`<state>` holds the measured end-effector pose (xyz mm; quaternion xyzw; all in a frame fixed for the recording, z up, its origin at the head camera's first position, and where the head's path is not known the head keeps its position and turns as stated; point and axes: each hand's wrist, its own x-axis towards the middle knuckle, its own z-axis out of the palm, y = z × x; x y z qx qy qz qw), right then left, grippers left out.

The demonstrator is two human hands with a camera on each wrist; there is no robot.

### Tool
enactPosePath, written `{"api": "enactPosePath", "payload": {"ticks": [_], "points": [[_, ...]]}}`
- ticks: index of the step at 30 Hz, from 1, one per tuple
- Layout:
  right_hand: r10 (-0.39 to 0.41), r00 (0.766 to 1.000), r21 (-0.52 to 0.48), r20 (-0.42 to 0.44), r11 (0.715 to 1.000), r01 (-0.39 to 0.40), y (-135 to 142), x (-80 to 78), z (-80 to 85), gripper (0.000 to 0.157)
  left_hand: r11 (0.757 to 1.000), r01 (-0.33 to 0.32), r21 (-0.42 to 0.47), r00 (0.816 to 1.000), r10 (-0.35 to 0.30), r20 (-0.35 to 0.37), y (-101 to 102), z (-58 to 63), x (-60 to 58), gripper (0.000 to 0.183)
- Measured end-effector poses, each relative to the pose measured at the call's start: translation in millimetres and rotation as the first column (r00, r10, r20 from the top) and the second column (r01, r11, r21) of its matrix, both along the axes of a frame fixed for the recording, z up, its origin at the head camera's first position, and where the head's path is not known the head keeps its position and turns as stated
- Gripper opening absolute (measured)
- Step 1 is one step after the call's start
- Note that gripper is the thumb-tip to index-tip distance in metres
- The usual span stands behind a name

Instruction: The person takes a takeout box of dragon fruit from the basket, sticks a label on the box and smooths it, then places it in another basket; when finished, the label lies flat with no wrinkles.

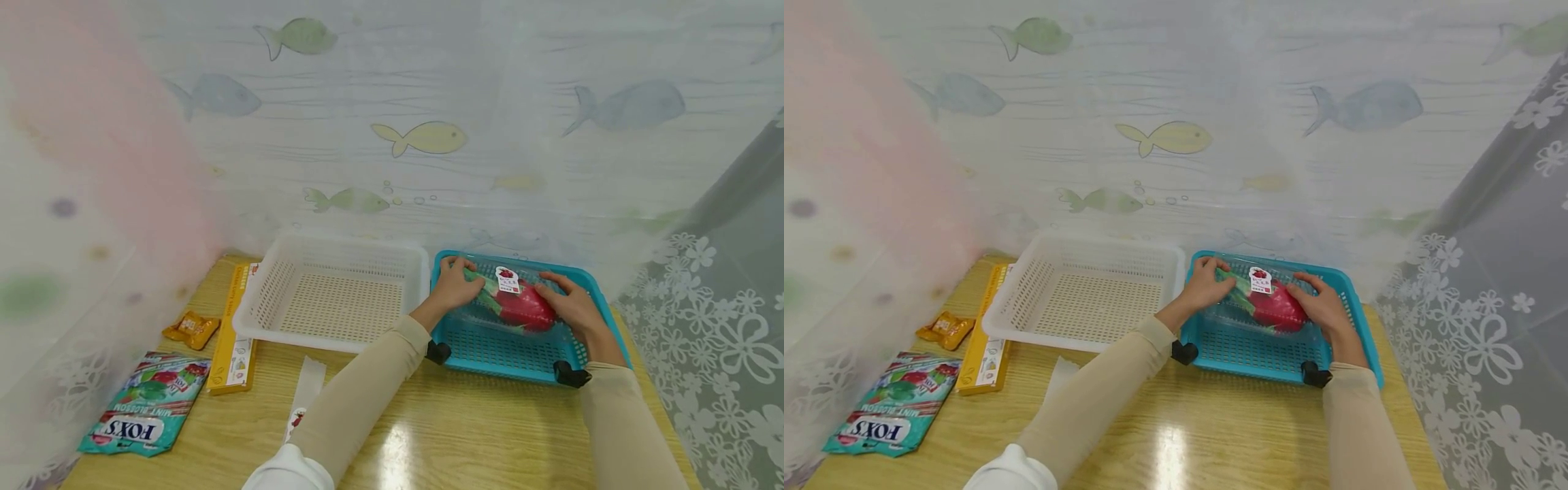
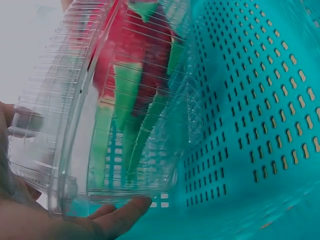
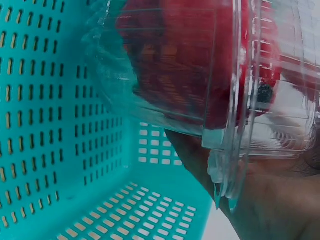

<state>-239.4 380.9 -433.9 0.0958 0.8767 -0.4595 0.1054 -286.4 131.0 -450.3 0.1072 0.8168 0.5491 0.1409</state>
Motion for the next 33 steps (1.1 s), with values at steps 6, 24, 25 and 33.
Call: {"api": "enactPosePath", "payload": {"ticks": [6,24,25,33], "points": [[0.002,1.0,0.002,0.005,1.0,-0.002,2,0.1,-1.7,0.075,0.999,-0.003,-0.035,1.0,0.004,0.011,3,-1.9,-2.4,0.026],[0.023,0.999,-0.027,0.045,0.999,-0.022,3,0.1,-6.5,0.073,0.995,0.003,-0.102,0.999,0.003,0.053,8,-6.0,-0.7,0.021],[0.024,0.999,-0.026,0.046,0.999,-0.023,3,0.1,-6.8,0.074,0.994,0.002,-0.107,0.998,0.004,0.058,9,-6.3,-0.8,0.022],[0.032,0.998,-0.022,0.057,0.999,-0.031,4,-0.4,-10.5,0.073,0.987,0.005,-0.163,0.996,0.009,0.084,12,-5.2,0.9,0.025]]}}
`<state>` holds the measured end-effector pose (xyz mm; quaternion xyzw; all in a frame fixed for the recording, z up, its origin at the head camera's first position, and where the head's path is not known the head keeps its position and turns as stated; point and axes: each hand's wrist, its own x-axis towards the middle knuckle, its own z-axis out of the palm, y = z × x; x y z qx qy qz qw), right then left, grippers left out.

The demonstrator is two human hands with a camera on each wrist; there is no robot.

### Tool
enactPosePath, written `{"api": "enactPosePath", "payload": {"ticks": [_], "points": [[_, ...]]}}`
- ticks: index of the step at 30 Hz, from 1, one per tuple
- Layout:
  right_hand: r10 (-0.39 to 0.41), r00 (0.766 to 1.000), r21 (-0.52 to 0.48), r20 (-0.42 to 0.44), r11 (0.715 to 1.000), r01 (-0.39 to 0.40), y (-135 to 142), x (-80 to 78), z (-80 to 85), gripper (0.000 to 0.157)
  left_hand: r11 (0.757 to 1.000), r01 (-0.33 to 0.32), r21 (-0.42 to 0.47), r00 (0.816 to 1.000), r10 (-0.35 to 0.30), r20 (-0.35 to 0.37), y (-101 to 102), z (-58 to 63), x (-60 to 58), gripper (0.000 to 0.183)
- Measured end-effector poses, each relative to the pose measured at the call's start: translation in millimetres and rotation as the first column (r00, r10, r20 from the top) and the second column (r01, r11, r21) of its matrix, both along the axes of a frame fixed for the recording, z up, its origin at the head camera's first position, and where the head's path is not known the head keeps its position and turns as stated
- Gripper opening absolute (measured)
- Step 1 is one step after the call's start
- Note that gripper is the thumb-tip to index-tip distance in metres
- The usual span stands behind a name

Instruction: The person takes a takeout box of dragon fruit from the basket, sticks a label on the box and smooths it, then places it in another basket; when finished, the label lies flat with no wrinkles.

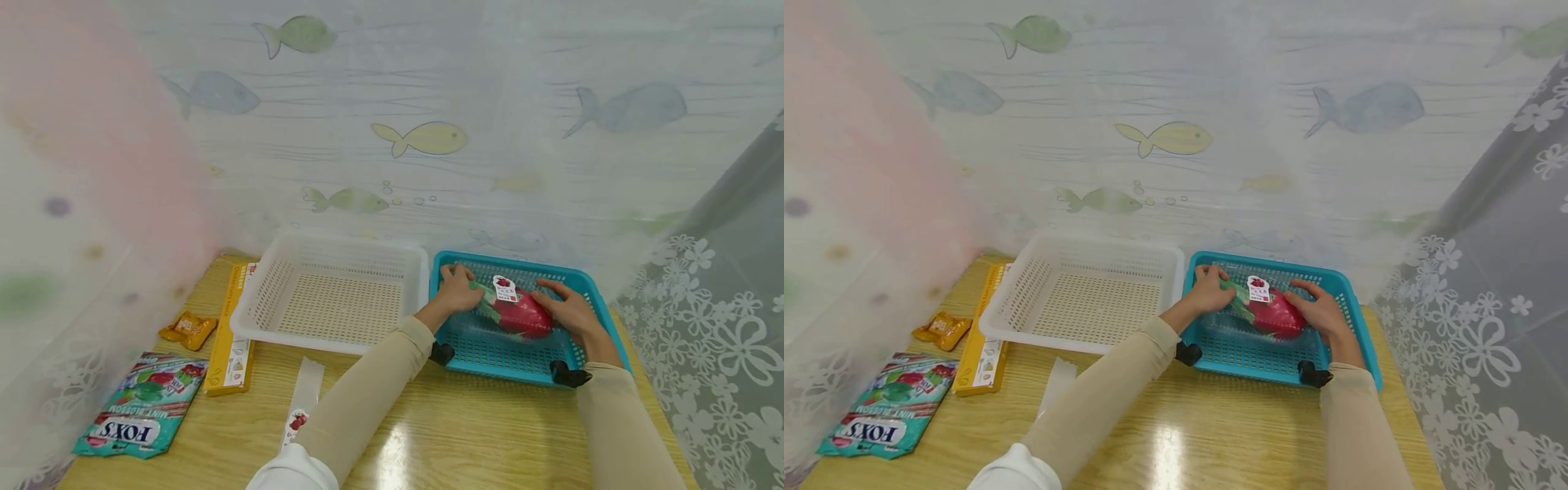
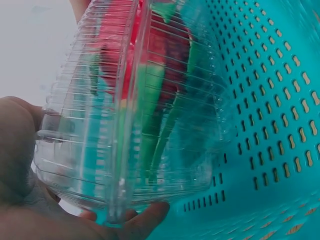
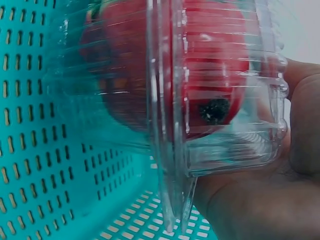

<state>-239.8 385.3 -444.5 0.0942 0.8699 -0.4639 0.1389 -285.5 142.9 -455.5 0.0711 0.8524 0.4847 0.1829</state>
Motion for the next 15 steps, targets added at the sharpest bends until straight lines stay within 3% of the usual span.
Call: {"api": "enactPosePath", "payload": {"ticks": [7,15], "points": [[0.018,1.0,0.013,0.012,1.0,-0.018,0.2,2.0,0.0,0.075,0.997,0.001,-0.073,1.0,0.001,0.023,3.0,2.4,1.1,0.026],[0.015,1.0,0.014,0.013,1.0,-0.016,1.1,2.7,-1.8,0.073,0.997,-0.005,-0.081,0.998,0.01,0.059,3.9,2.8,1.3,0.028]]}}
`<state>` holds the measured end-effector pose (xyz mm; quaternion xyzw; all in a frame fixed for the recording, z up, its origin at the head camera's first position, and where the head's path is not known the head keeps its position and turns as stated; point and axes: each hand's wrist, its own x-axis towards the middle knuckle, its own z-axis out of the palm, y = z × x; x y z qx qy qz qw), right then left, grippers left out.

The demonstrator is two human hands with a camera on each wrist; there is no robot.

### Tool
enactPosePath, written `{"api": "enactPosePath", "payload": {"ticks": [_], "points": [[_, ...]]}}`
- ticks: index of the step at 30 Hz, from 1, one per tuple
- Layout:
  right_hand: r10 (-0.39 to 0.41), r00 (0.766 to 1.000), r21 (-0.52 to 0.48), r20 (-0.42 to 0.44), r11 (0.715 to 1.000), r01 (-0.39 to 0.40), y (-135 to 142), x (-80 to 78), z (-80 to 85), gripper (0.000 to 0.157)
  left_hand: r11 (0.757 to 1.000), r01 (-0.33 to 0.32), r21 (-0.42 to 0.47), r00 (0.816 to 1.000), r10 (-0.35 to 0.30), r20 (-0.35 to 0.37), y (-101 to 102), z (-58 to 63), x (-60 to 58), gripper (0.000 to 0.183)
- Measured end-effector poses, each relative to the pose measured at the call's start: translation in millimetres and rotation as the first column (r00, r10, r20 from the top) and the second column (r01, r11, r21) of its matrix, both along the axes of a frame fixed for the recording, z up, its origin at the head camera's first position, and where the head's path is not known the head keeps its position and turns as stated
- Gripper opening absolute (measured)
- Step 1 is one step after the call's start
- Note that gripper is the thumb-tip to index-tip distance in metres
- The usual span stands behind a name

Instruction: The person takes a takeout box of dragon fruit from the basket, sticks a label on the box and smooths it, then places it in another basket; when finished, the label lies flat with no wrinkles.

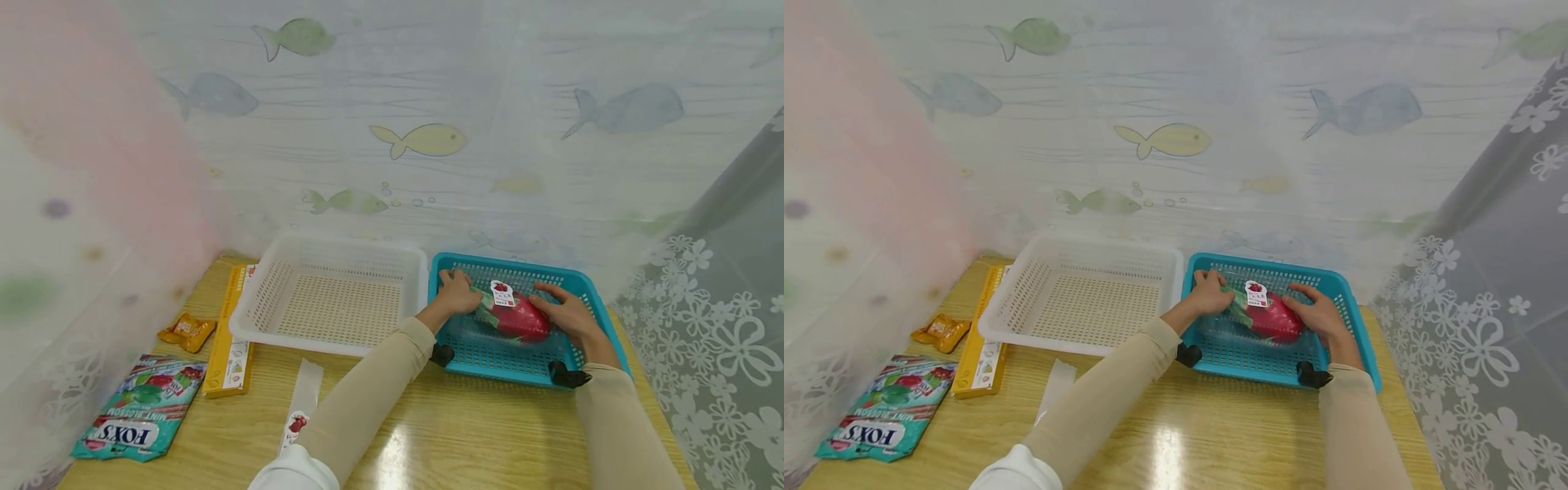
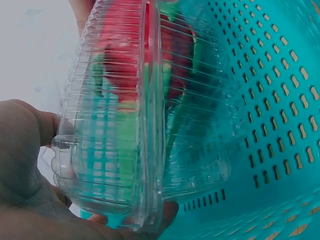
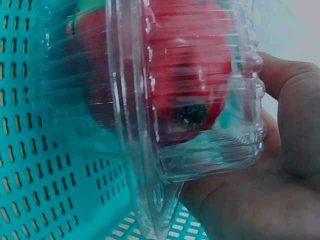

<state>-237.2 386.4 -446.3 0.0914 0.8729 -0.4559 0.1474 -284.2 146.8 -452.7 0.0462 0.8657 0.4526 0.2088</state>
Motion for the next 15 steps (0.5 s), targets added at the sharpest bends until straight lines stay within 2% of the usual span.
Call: {"api": "enactPosePath", "payload": {"ticks": [15], "points": [[0.013,1.0,-0.018,0.011,1.0,-0.012,2.4,-1.2,-7.8,0.071,0.998,0.011,-0.07,1.0,-0.009,0.02,4.5,-3.8,-1.4,0.032]]}}
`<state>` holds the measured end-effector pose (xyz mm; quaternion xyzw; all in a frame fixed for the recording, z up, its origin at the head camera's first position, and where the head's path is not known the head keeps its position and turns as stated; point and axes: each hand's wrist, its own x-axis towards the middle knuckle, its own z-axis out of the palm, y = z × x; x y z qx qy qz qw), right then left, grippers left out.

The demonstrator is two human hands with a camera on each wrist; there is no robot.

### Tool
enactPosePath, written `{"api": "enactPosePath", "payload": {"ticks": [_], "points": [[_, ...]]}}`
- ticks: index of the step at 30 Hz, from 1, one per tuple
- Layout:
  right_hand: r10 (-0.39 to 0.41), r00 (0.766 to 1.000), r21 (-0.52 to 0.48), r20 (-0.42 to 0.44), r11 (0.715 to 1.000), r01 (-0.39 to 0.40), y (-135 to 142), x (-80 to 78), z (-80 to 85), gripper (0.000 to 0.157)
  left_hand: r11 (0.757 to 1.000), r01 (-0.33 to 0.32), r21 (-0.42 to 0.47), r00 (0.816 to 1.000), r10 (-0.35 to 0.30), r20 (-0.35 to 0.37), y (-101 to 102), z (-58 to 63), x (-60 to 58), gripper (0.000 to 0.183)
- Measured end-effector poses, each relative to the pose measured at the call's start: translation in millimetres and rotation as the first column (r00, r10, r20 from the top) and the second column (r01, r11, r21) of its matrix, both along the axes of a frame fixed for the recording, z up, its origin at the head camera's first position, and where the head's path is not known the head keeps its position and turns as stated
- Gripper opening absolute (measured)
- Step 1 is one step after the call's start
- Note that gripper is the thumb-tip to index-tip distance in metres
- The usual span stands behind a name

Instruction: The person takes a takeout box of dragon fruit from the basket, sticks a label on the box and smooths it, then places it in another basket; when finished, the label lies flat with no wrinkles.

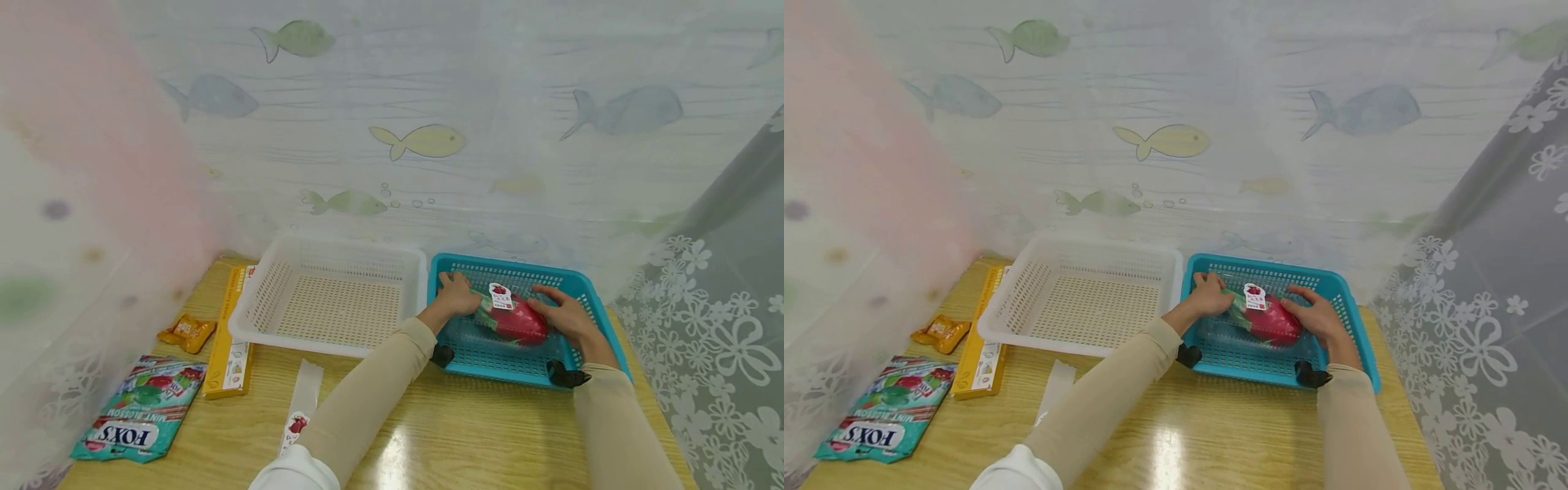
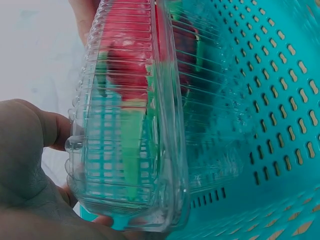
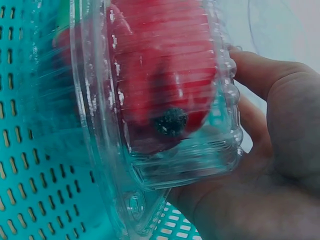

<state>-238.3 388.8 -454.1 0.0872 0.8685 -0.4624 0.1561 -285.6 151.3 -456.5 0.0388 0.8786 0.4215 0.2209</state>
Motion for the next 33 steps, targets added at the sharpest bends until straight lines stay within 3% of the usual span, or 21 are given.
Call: {"api": "enactPosePath", "payload": {"ticks": [10,19,24,29,33], "points": [[0.003,1.0,-0.025,0.013,1.0,-0.003,3,-1.0,-4.5,0.075,1.0,-0.003,0.0,1.0,0.003,0.009,2,-2.8,-1.3,0.037],[-0.004,1.0,-0.031,0.0,1.0,0.004,5,-3.1,-12.6,0.078,0.999,-0.032,-0.025,0.999,0.033,0.035,5,-3.6,-1.9,0.069],[0.002,1.0,-0.041,0.0,0.999,-0.002,5,-5.3,-13.5,0.076,0.996,-0.082,-0.016,0.996,0.083,0.032,3,1.8,-1.0,0.075],[0.03,1.0,-0.012,0.002,0.999,-0.029,2,-8.9,-8.1,0.075,0.996,-0.093,-0.011,0.996,0.093,-0.006,0,7.6,-1.7,0.076],[0.049,0.999,0.084,0.008,0.995,-0.05,-1,-11.0,0.2,0.074,0.997,-0.073,0.017,0.995,0.074,-0.066,-5,13.2,-3.6,0.065]]}}
